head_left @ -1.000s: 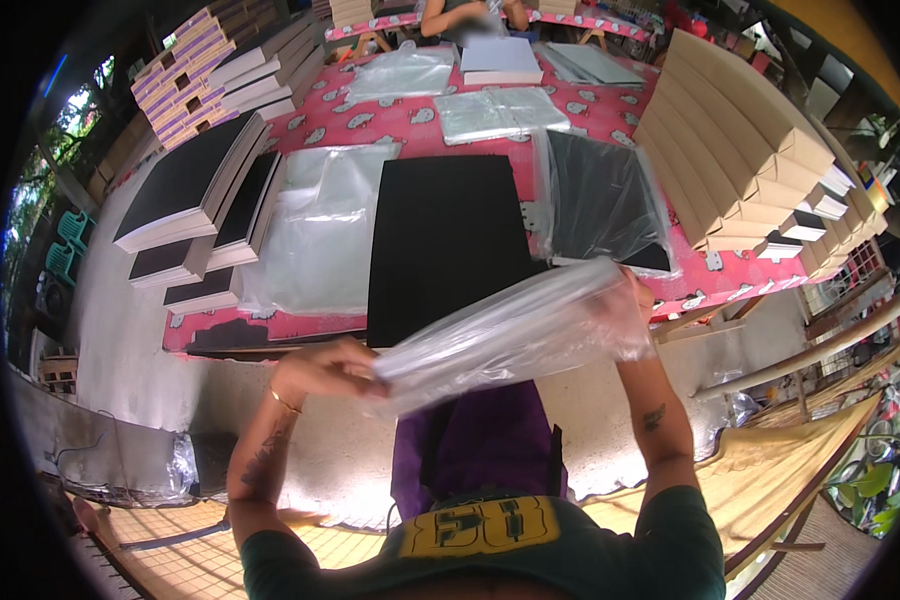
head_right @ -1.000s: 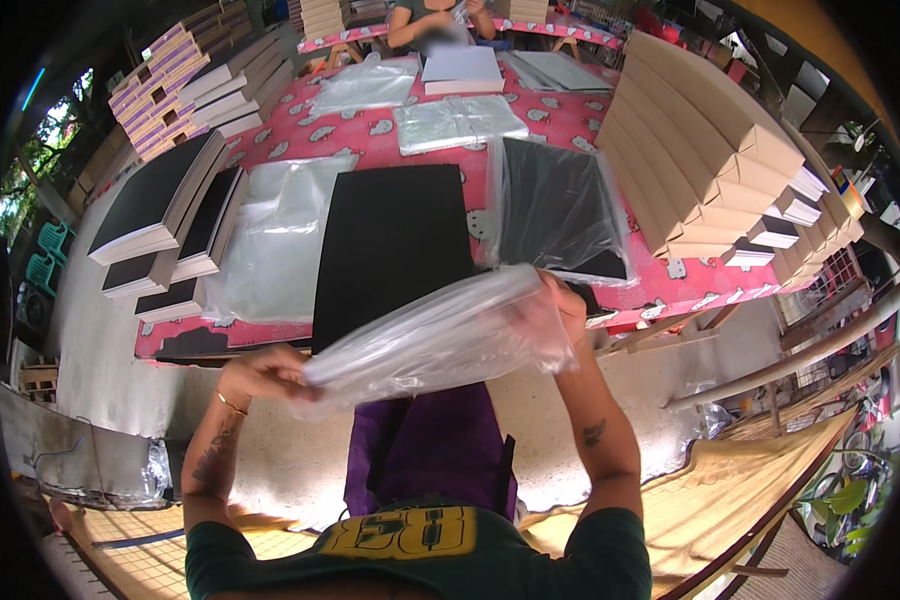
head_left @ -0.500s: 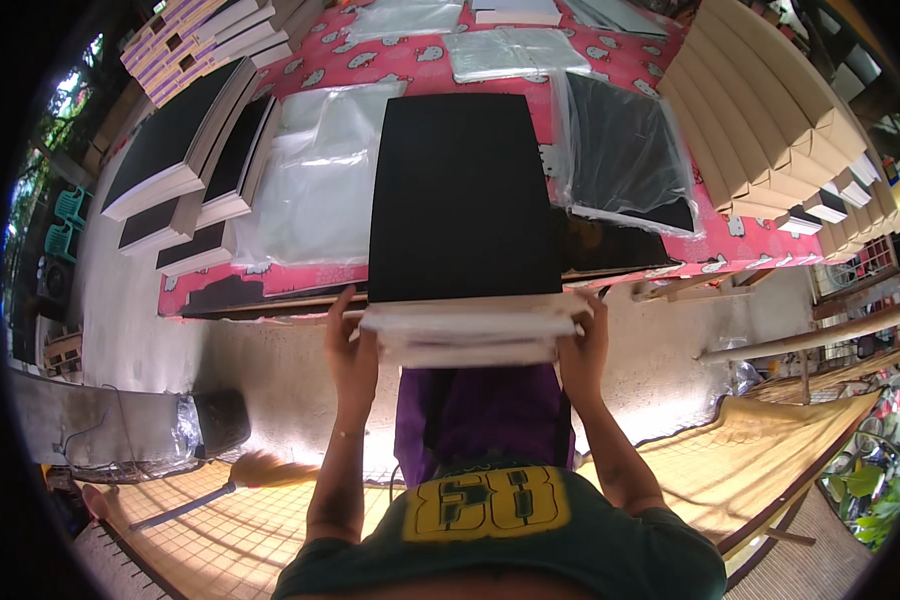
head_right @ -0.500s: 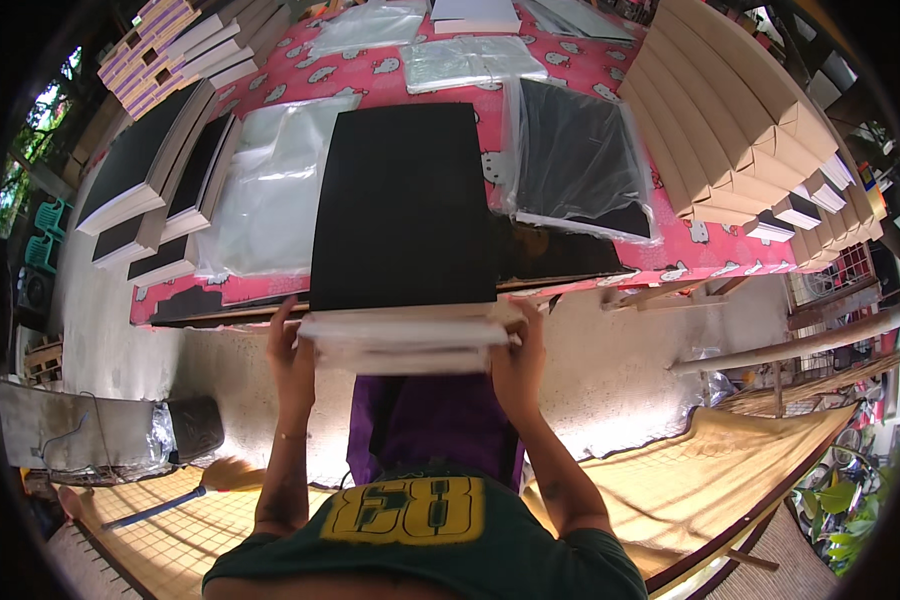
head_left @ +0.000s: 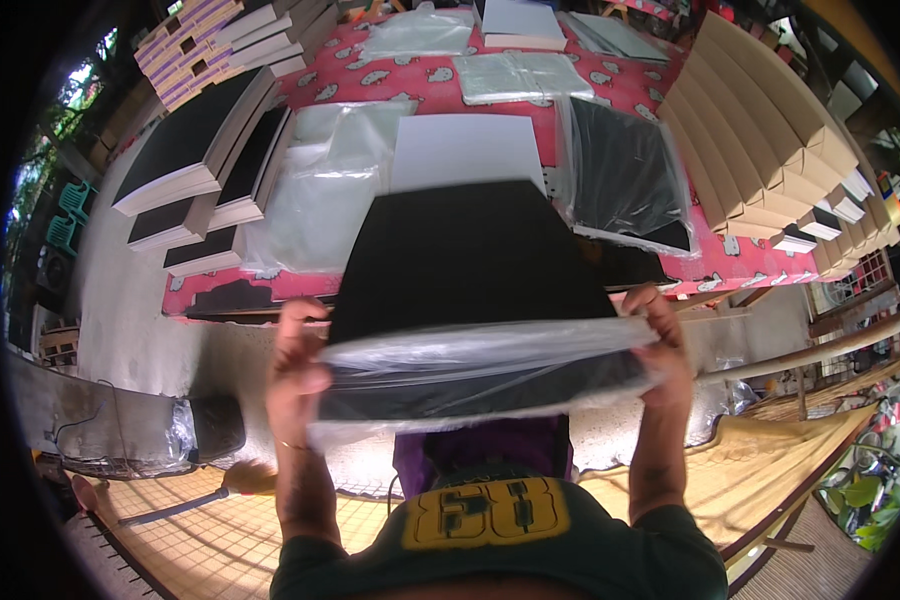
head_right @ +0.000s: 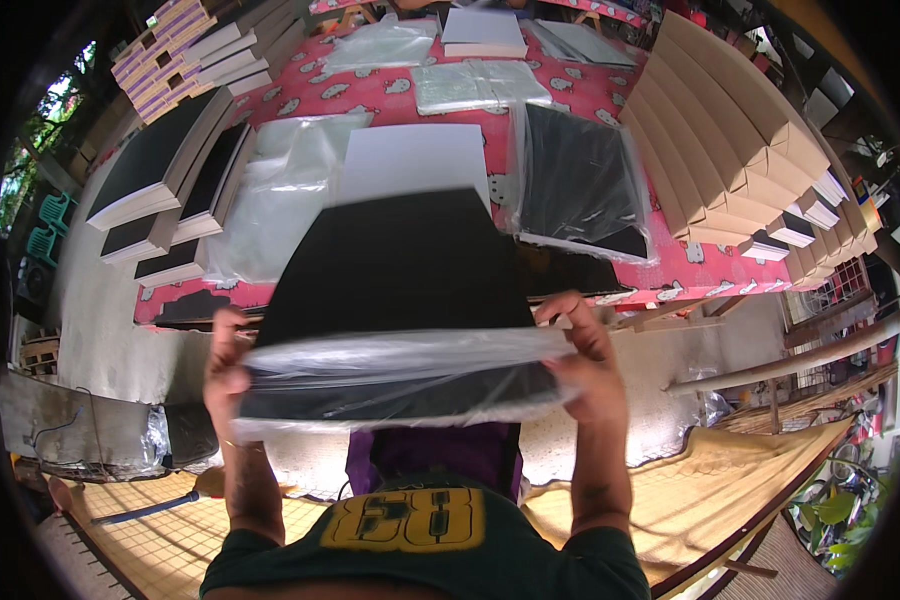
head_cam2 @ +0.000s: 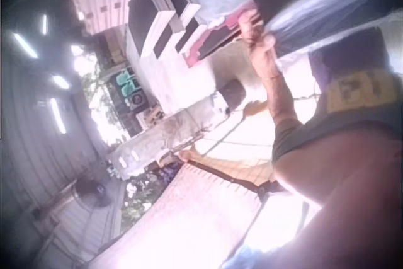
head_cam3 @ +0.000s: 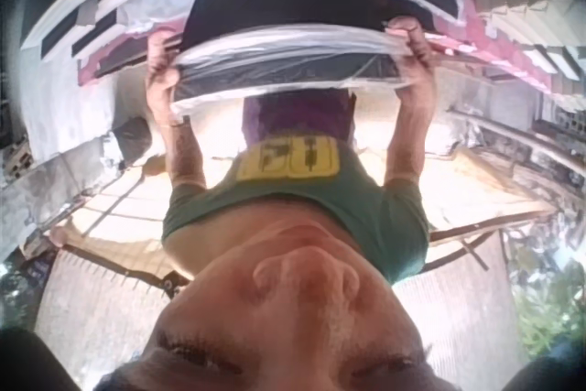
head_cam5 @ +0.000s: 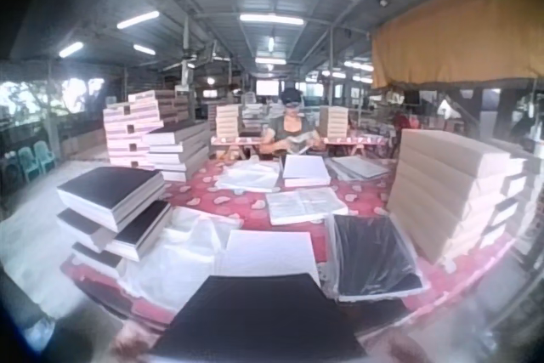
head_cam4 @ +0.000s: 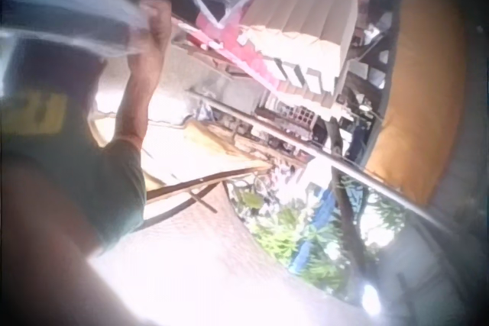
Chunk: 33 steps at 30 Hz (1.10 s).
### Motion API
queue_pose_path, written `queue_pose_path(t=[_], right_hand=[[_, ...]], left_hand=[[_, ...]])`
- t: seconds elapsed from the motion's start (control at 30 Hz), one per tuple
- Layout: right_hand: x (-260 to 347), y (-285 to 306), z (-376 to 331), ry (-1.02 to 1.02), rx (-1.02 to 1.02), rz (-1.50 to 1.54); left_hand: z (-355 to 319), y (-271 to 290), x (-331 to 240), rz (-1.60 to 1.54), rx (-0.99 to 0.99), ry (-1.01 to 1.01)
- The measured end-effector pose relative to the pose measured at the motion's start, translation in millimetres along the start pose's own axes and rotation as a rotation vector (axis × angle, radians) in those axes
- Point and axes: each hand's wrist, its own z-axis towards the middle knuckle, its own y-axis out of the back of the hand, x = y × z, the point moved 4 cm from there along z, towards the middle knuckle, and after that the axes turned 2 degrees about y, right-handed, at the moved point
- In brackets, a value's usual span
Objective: The person picks up a stack of black boards, carries them to a table, and then proceeds to individually insert each board into a clear plastic bag.
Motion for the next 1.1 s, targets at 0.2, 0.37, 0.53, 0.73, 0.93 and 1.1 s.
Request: queue_pose_path(t=[0.2,0.37,0.53,0.73,0.93,1.1], right_hand=[[71,-60,126,0.173,0.255,0.419],[-26,13,228,-0.088,0.16,0.486],[-118,79,198,-0.264,-0.119,-0.025],[-95,56,193,-0.009,-0.26,-0.551],[-30,152,169,0.125,-0.499,-0.025],[1,237,137,0.26,-0.701,0.079]], left_hand=[[130,-25,-80,-0.738,0.039,-0.194],[197,34,32,-0.647,0.056,-0.06],[149,70,139,-0.249,-0.379,0.274],[212,2,108,0.08,-0.28,-0.108],[275,-125,124,0.168,-0.038,0.021],[282,-211,203,0.006,0.215,0.526]])
